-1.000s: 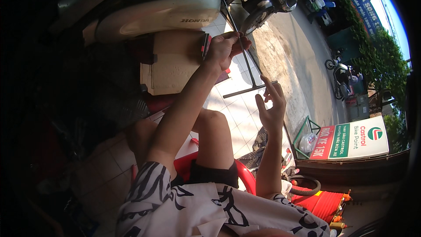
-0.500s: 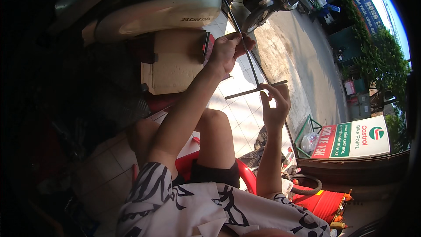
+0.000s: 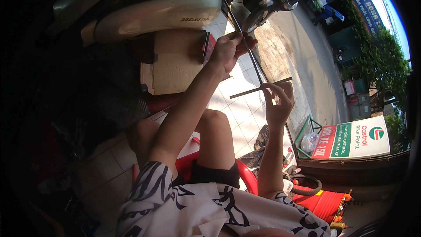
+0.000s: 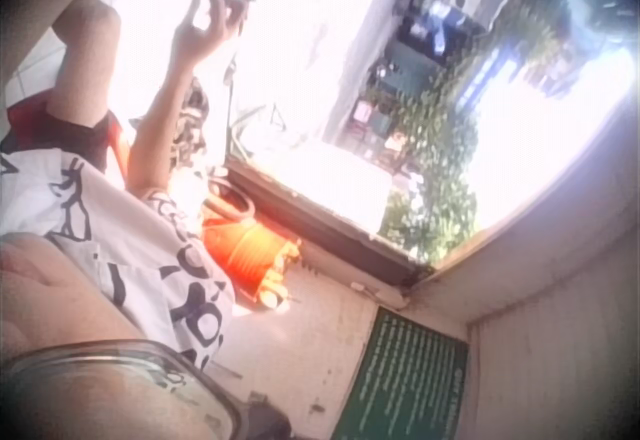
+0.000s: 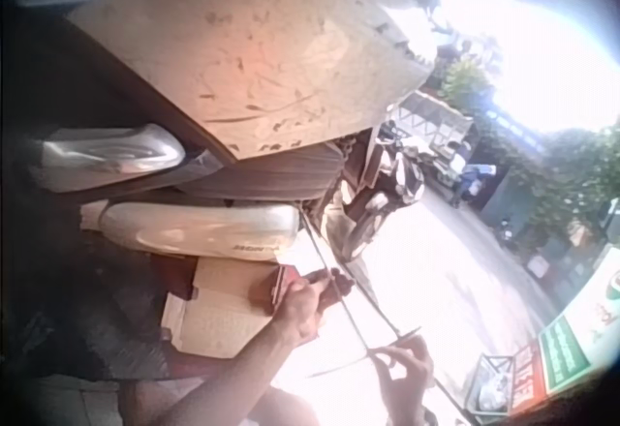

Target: The person works on a motorcycle using a T-handle socket wrench to loosen or tighten a bolt near the engine and exhaust area, then handles small metal pieces by hand.

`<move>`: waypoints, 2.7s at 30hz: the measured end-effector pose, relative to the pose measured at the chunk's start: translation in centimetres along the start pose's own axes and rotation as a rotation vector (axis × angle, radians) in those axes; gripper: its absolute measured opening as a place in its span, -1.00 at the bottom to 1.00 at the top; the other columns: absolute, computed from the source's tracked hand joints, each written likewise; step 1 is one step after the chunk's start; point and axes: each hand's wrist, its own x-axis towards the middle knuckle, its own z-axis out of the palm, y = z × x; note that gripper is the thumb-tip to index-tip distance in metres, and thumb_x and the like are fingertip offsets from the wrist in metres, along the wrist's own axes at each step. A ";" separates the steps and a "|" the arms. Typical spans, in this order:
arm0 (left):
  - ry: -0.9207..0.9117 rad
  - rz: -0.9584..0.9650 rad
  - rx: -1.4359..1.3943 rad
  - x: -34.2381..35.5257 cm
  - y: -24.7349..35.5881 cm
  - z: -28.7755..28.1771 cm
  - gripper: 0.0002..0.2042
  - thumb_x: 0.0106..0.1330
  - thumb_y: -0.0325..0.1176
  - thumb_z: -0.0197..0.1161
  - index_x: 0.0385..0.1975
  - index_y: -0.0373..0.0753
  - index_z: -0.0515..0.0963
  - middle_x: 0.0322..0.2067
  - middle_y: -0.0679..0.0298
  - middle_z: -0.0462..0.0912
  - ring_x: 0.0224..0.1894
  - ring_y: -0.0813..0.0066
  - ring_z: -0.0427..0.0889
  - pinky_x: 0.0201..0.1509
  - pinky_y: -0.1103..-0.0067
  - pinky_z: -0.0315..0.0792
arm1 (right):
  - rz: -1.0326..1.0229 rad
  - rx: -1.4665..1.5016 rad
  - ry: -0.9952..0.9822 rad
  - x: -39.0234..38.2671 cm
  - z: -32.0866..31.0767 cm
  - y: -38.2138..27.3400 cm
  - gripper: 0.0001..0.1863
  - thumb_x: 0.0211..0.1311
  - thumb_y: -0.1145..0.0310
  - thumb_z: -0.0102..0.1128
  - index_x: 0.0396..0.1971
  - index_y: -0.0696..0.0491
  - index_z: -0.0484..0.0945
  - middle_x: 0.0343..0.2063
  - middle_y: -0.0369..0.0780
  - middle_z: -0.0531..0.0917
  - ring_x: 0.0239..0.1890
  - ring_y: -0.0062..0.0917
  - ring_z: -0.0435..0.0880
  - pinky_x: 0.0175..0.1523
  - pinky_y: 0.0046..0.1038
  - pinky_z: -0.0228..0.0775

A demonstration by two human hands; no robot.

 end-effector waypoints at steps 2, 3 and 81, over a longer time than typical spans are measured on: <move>-0.015 -0.005 0.006 0.0 0.1 0.1 -0.85 0.46 -0.50 -0.07 -0.22 -0.44 0.44 -0.21 -0.03 0.63 -0.06 0.14 0.66 0.11 0.36 0.59 | -0.013 -0.015 0.018 0.1 -0.1 0.0 -0.75 -0.07 0.61 0.39 -0.37 -0.04 0.71 -0.47 -0.34 0.43 -0.51 -0.61 0.40 -0.39 -0.54 0.28; -0.027 -0.007 -0.001 0.1 0.2 -0.1 -0.84 0.46 -0.50 -0.08 -0.22 -0.44 0.44 -0.21 -0.04 0.62 -0.05 0.13 0.65 0.12 0.36 0.58 | -0.028 -0.020 0.018 0.2 0.0 0.0 -0.76 -0.07 0.61 0.40 -0.37 -0.04 0.71 -0.47 -0.34 0.43 -0.50 -0.60 0.41 -0.39 -0.53 0.30; 0.241 -0.395 1.300 -31.5 0.1 -11.4 -0.73 0.40 -0.33 0.06 0.03 -0.22 0.31 -0.49 0.24 0.56 -0.60 0.47 0.61 -0.58 0.56 0.49 | -0.282 0.515 -0.937 -17.7 3.7 -5.5 -0.64 0.11 0.13 0.31 -0.65 0.14 0.60 -0.68 -0.06 0.57 -0.57 -0.17 0.56 -0.37 -0.21 0.36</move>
